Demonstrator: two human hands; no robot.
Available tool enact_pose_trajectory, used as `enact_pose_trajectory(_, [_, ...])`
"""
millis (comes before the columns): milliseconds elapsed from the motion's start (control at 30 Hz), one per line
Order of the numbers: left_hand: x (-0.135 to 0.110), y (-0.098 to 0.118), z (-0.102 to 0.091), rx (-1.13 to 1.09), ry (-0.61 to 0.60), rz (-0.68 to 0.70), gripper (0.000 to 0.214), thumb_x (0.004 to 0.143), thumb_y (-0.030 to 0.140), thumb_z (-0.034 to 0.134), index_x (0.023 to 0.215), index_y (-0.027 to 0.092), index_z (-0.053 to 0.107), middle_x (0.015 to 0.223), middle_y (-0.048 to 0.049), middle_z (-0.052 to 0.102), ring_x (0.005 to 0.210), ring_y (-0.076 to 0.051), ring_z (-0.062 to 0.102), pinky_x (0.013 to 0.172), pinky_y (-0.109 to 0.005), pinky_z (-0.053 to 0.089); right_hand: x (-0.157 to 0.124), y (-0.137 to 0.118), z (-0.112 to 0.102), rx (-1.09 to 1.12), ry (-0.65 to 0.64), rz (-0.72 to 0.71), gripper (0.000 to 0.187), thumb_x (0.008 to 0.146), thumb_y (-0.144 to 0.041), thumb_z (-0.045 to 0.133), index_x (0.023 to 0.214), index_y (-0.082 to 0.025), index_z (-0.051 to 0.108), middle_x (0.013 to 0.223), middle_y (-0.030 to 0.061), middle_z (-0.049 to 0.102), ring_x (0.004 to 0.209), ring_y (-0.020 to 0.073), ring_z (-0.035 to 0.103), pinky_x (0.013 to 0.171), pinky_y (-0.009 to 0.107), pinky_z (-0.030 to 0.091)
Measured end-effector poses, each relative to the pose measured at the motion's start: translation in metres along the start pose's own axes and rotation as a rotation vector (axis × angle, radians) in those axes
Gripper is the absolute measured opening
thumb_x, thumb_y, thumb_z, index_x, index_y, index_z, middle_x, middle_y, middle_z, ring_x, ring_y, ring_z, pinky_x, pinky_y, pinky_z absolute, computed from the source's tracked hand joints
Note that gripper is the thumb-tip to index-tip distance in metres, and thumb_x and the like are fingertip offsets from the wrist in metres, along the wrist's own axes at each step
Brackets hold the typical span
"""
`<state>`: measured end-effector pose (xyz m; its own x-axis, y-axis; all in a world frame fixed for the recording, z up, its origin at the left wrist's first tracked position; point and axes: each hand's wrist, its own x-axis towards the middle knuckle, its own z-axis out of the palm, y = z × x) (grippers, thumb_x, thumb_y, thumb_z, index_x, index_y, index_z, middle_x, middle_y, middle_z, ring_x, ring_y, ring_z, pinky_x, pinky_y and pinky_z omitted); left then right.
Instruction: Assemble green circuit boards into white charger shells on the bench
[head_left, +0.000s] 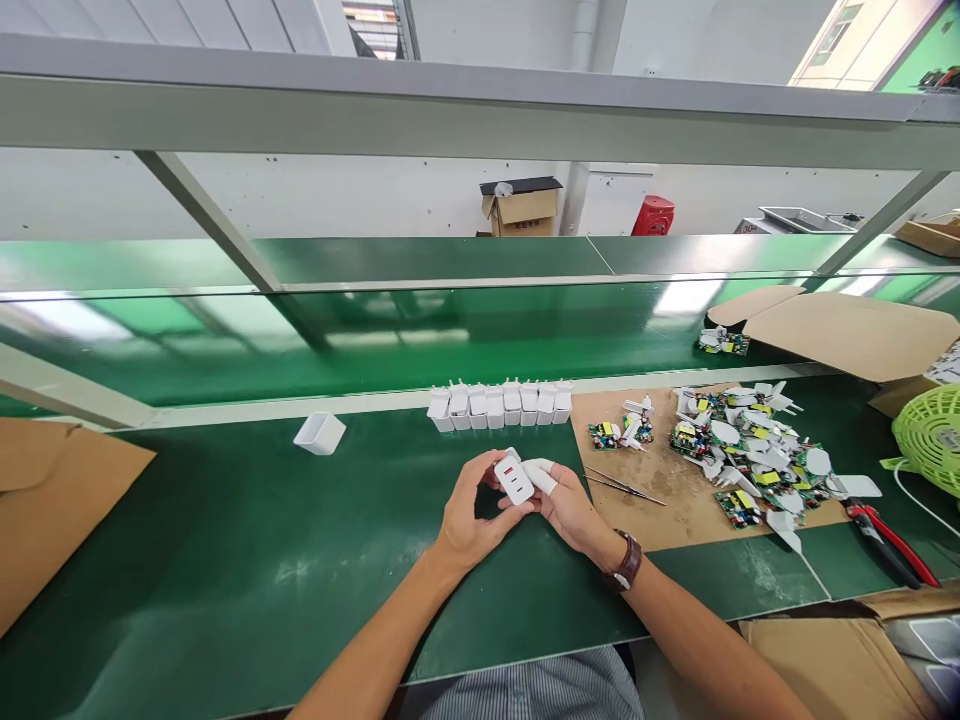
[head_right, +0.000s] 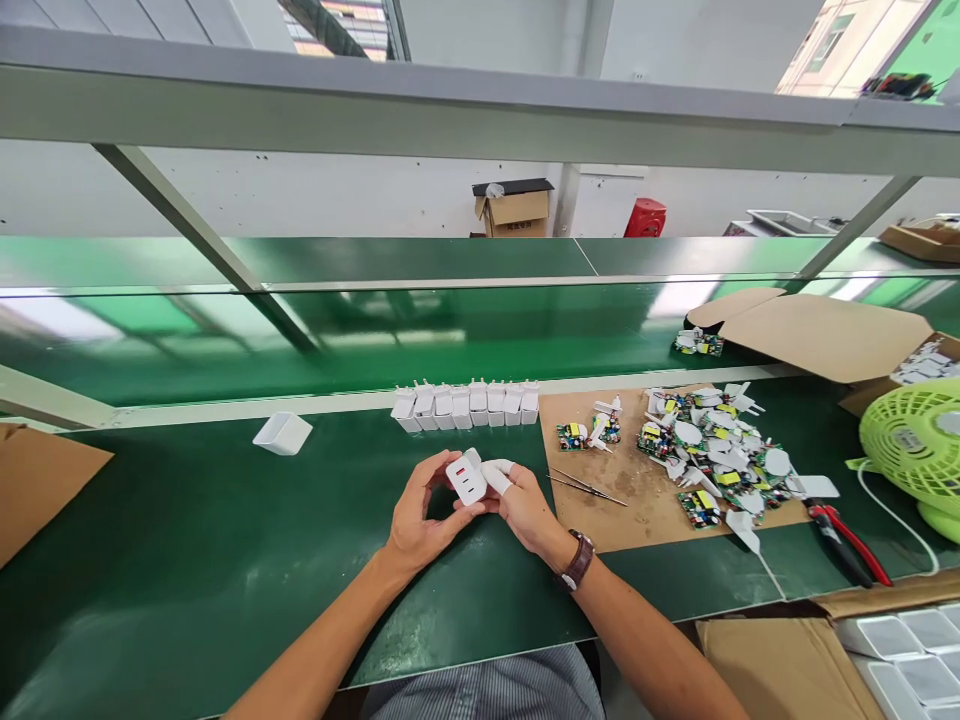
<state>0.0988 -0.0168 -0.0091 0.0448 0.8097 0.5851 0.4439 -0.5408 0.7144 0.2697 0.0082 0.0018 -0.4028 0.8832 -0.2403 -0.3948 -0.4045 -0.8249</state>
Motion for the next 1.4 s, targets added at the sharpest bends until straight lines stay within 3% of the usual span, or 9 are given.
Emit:
enact_pose_trajectory(500, [0.002,-0.006,-0.002,0.023,0.09,0.055,0.068,0.087,0.053,0.074,0.144,0.024,0.049,0.112,-0.0098,0.071,0.082,-0.019,0.067,0.072,-0.034,0.059,-0.006,0.001,0.008,0.019,-0.081,0.08,0.042,0.084,-0.055,0.079,0.099,-0.016,0.07,0.087,0.0089,0.075,0.09,0.0277,0.074,0.081,0.046,0.063])
enact_pose_trajectory(867, [0.0,-0.008,-0.004,0.07,0.075,0.042,0.069,0.088,0.06,0.07,0.143,0.023,0.049,0.111,-0.0105,0.07,0.084,-0.021,0.068,0.075,-0.037,0.06,-0.005,0.004,0.008,-0.006,-0.071,0.07,0.046,0.083,-0.06,0.077,0.099,-0.018,0.069,0.088,0.0083,0.074,0.089,0.0274,0.073,0.079,0.047,0.063])
enact_pose_trajectory(933, [0.002,-0.006,-0.005,0.069,0.045,0.038,0.077,0.085,0.063,0.071,0.146,0.024,0.046,0.119,-0.0128,0.069,0.096,-0.025,0.069,0.082,-0.04,0.059,-0.003,0.003,0.006,-0.063,-0.008,-0.019,0.042,0.084,-0.057,0.077,0.102,-0.021,0.069,0.093,0.0072,0.074,0.09,0.0267,0.072,0.083,0.047,0.062])
enact_pose_trajectory(1000, [0.003,-0.005,-0.006,0.074,-0.002,0.019,0.087,0.082,0.069,0.07,0.15,0.024,0.041,0.129,-0.0156,0.066,0.113,-0.03,0.066,0.094,-0.046,0.057,-0.002,0.001,0.002,-0.218,0.109,-0.203,0.036,0.083,-0.052,0.079,0.102,-0.023,0.069,0.102,0.0073,0.074,0.094,0.0262,0.07,0.088,0.046,0.06])
enact_pose_trajectory(1067, [0.004,-0.004,-0.006,0.09,-0.064,-0.021,0.09,0.082,0.071,0.067,0.154,0.025,0.038,0.139,-0.0172,0.061,0.126,-0.034,0.059,0.103,-0.052,0.052,-0.001,-0.001,-0.004,-0.485,0.192,-0.431,0.026,0.086,-0.044,0.077,0.102,-0.025,0.071,0.113,0.0085,0.072,0.103,0.0268,0.068,0.094,0.046,0.058])
enact_pose_trajectory(1133, [0.004,-0.006,-0.005,0.107,-0.128,-0.061,0.088,0.086,0.072,0.062,0.155,0.025,0.037,0.145,-0.0175,0.058,0.133,-0.035,0.055,0.108,-0.054,0.048,-0.001,-0.003,-0.01,-0.77,0.176,-0.608,0.018,0.09,-0.036,0.071,0.105,-0.027,0.073,0.117,0.0094,0.07,0.109,0.0276,0.065,0.099,0.048,0.055])
enact_pose_trajectory(1233, [0.002,-0.011,-0.004,0.131,-0.206,-0.114,0.078,0.092,0.069,0.055,0.154,0.024,0.04,0.149,-0.0178,0.055,0.14,-0.036,0.05,0.111,-0.056,0.044,-0.003,-0.006,-0.014,-1.013,0.087,-0.704,0.024,0.095,-0.026,0.063,0.117,-0.028,0.073,0.117,0.0101,0.071,0.111,0.0279,0.064,0.099,0.05,0.054])
enact_pose_trajectory(1333, [0.0,-0.015,-0.005,0.122,-0.218,-0.184,0.07,0.098,0.062,0.052,0.156,0.025,0.04,0.152,-0.0165,0.053,0.142,-0.035,0.048,0.111,-0.055,0.044,-0.005,-0.008,-0.013,-1.047,0.077,-0.745,0.027,0.097,-0.024,0.061,0.122,-0.029,0.072,0.118,0.0103,0.072,0.11,0.0278,0.066,0.097,0.05,0.056])
enact_pose_trajectory(1400, [-0.002,-0.016,-0.006,0.073,-0.195,-0.207,0.073,0.099,0.06,0.051,0.16,0.027,0.031,0.153,-0.0154,0.053,0.14,-0.033,0.051,0.11,-0.053,0.046,-0.006,-0.009,-0.011,-1.024,0.092,-0.771,0.026,0.098,-0.024,0.061,0.121,-0.031,0.072,0.118,0.0099,0.072,0.11,0.0277,0.066,0.097,0.05,0.056])
